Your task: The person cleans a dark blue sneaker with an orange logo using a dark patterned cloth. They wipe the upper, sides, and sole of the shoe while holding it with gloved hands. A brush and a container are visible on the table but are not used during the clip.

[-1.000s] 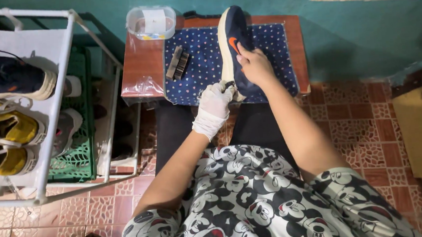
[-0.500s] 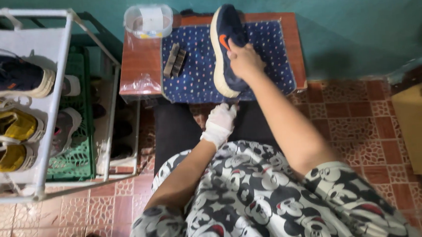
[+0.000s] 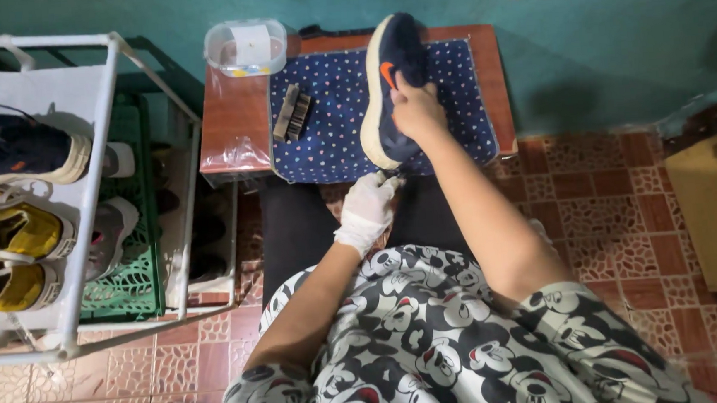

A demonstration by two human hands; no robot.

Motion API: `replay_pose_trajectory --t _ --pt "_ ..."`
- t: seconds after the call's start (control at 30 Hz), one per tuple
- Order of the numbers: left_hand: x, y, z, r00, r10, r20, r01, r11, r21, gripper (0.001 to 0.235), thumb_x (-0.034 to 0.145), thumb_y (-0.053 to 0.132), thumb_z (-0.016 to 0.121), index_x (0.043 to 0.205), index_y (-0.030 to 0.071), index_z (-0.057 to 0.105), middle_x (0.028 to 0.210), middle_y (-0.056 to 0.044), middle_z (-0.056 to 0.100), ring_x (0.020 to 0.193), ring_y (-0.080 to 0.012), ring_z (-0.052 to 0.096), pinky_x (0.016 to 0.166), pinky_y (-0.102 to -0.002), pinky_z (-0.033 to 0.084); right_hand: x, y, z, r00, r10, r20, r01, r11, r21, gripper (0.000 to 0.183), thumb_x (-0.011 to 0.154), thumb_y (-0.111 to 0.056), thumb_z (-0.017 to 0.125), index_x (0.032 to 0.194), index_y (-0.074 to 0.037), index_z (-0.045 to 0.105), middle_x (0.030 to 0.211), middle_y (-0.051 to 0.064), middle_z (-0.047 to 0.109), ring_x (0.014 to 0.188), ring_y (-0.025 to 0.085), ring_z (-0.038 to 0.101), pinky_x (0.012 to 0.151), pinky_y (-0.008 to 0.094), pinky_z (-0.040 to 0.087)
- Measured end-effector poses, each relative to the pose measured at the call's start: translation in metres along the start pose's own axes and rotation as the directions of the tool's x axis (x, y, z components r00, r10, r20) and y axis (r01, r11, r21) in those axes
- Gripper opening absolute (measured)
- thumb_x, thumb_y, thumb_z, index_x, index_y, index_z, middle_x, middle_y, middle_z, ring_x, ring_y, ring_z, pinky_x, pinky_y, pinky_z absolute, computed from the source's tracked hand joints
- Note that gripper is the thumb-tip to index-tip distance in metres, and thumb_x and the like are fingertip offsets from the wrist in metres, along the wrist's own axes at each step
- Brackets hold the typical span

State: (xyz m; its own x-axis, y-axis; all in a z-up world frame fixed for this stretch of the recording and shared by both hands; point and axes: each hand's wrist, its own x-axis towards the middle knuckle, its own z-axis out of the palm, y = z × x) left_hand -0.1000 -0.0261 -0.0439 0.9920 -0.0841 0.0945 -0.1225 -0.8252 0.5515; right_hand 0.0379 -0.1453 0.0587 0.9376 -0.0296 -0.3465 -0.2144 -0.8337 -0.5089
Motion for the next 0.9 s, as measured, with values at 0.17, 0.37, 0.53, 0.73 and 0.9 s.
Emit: replay_pose_trajectory --t 0.17,0.37,0.53,0.73,0.9 --pt "0.003 0.002 -0.031 0.975 -0.216 -0.055 0.185 0.921 -0.343 0.013 0.09 0.031 0.068 0.097 0.023 0.074 0.091 0.004 0.072 0.086 -0.0185 0.072 0.074 -0.034 0.06 -0.04 -0.011 -0.03 0.998 0.055 0.042 -0.055 0.998 -0.018 0.057 0.11 -0.048 0.027 0.164 -0.031 0.026 0.157 0.022 0.032 0.146 0.044 0.039 0.118 0.053 0.035" --pt "0.006 -0.039 -0.023 0.91 -0.415 -0.023 0.271 0.634 -0.725 0.015 0.08 0.005 0.073 0.09 0.015 0.076 0.101 0.003 0.067 0.093 -0.0125 0.064 0.081 -0.026 0.053 -0.016 -0.01 -0.017 1.0 0.009 0.027 -0.005 0.988 -0.155 0.058 0.108 -0.047 0.029 0.163 -0.029 0.031 0.151 0.024 0.041 0.138 0.047 0.047 0.111 0.058 0.04" --pt "0.008 -0.06 -0.05 0.955 -0.165 -0.246 0.086 0.949 -0.304 0.022 0.085 0.013 0.075 0.105 0.022 0.079 0.1 -0.002 0.072 0.106 -0.0243 0.069 0.098 -0.037 0.053 0.008 -0.009 -0.009 0.996 -0.093 -0.001 0.091 0.979 -0.182 0.051 0.106 -0.044 0.036 0.156 -0.035 0.045 0.145 0.019 0.051 0.132 0.045 0.054 0.105 0.06 0.045" --pt "0.076 -0.047 -0.115 0.922 -0.181 -0.342 0.013 0.899 -0.438 0.025 0.092 0.006 0.067 0.115 0.01 0.075 0.103 -0.016 0.071 0.109 -0.0338 0.067 0.096 -0.043 0.052 0.002 -0.013 0.001 0.978 -0.206 0.019 0.207 0.973 -0.105 0.047 0.108 -0.038 0.039 0.155 -0.035 0.047 0.143 0.017 0.052 0.136 0.041 0.051 0.108 0.056 0.045" --pt "0.213 -0.088 -0.059 0.975 -0.218 -0.039 0.214 0.973 -0.081 0.027 0.094 0.03 0.065 0.112 0.049 0.071 0.109 0.014 0.072 0.108 -0.0118 0.07 0.096 -0.035 0.058 0.018 -0.006 0.023 0.985 -0.169 -0.025 0.166 0.982 -0.09 0.044 0.108 -0.04 0.045 0.151 -0.037 0.052 0.139 0.012 0.051 0.134 0.04 0.052 0.104 0.057 0.048"
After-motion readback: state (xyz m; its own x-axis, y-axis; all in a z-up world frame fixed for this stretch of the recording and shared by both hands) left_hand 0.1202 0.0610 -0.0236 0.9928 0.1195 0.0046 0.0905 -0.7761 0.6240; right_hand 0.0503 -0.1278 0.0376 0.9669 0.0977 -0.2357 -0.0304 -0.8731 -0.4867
